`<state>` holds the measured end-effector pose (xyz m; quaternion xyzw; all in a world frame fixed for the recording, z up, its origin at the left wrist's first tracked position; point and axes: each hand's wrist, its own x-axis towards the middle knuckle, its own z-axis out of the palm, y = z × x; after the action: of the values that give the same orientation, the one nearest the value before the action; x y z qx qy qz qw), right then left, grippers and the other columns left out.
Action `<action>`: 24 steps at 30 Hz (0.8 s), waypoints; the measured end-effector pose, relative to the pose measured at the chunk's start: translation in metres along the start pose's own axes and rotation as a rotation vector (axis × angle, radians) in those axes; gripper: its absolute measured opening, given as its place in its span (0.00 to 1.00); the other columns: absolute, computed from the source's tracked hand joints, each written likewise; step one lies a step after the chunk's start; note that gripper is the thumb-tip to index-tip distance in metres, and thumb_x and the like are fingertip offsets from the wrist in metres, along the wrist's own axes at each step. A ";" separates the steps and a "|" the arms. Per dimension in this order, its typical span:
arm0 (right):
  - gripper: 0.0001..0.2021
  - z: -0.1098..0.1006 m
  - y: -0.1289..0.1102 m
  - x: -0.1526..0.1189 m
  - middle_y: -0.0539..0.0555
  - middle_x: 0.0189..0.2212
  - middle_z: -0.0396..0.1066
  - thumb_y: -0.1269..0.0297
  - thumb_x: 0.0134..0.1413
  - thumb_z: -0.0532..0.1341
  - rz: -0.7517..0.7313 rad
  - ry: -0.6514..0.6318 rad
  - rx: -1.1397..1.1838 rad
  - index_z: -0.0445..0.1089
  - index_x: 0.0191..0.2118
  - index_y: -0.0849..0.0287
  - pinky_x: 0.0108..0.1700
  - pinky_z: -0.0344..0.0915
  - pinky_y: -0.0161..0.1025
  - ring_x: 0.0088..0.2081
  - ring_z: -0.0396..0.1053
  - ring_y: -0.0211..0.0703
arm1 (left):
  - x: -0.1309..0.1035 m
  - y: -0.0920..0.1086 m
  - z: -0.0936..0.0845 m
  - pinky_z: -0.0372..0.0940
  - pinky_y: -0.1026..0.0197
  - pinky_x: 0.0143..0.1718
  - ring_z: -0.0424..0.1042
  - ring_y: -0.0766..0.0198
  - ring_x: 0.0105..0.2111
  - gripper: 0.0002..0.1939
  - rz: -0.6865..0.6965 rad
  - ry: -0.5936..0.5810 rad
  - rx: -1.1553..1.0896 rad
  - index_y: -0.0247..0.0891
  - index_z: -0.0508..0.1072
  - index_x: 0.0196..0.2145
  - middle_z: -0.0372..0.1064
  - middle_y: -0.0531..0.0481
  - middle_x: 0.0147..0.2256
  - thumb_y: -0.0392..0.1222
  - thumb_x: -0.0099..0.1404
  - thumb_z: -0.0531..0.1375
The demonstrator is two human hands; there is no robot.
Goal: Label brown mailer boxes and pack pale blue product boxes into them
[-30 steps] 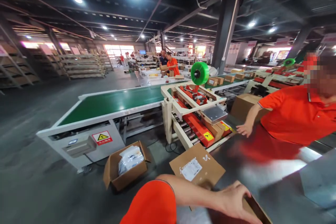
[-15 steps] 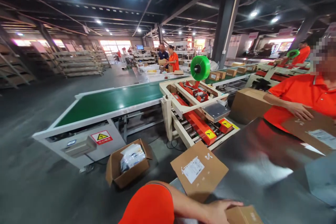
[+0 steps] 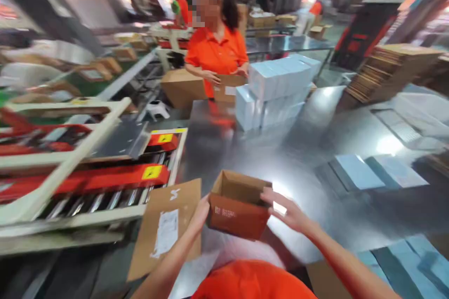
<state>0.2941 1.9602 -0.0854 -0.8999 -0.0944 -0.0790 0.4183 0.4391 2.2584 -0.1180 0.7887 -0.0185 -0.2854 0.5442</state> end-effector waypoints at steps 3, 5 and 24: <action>0.24 -0.019 0.018 -0.016 0.57 0.64 0.66 0.47 0.68 0.55 0.172 0.039 -0.053 0.71 0.62 0.51 0.70 0.48 0.64 0.70 0.54 0.58 | -0.006 -0.012 -0.003 0.65 0.46 0.61 0.59 0.47 0.68 0.42 -0.109 0.076 -0.106 0.37 0.59 0.69 0.54 0.37 0.70 0.68 0.70 0.40; 0.24 0.001 0.016 -0.022 0.56 0.64 0.66 0.45 0.63 0.61 0.090 -0.169 -0.056 0.73 0.60 0.49 0.70 0.38 0.69 0.72 0.46 0.63 | -0.007 -0.008 -0.004 0.67 0.47 0.59 0.59 0.50 0.68 0.41 -0.121 0.074 -0.212 0.45 0.49 0.72 0.49 0.41 0.72 0.69 0.70 0.37; 0.37 -0.142 0.225 -0.142 0.83 0.72 0.31 0.60 0.62 0.64 1.276 0.577 -0.441 0.54 0.72 0.64 0.59 0.55 0.67 0.64 0.56 0.81 | 0.082 0.036 0.002 0.64 0.41 0.61 0.70 0.35 0.58 0.31 -0.083 -0.082 0.449 0.40 0.76 0.33 0.74 0.39 0.56 0.67 0.39 0.67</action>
<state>0.2002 1.6939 -0.1922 -0.7864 0.5799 -0.0711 0.2003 0.5174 2.2143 -0.1224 0.8778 -0.0711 -0.3280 0.3417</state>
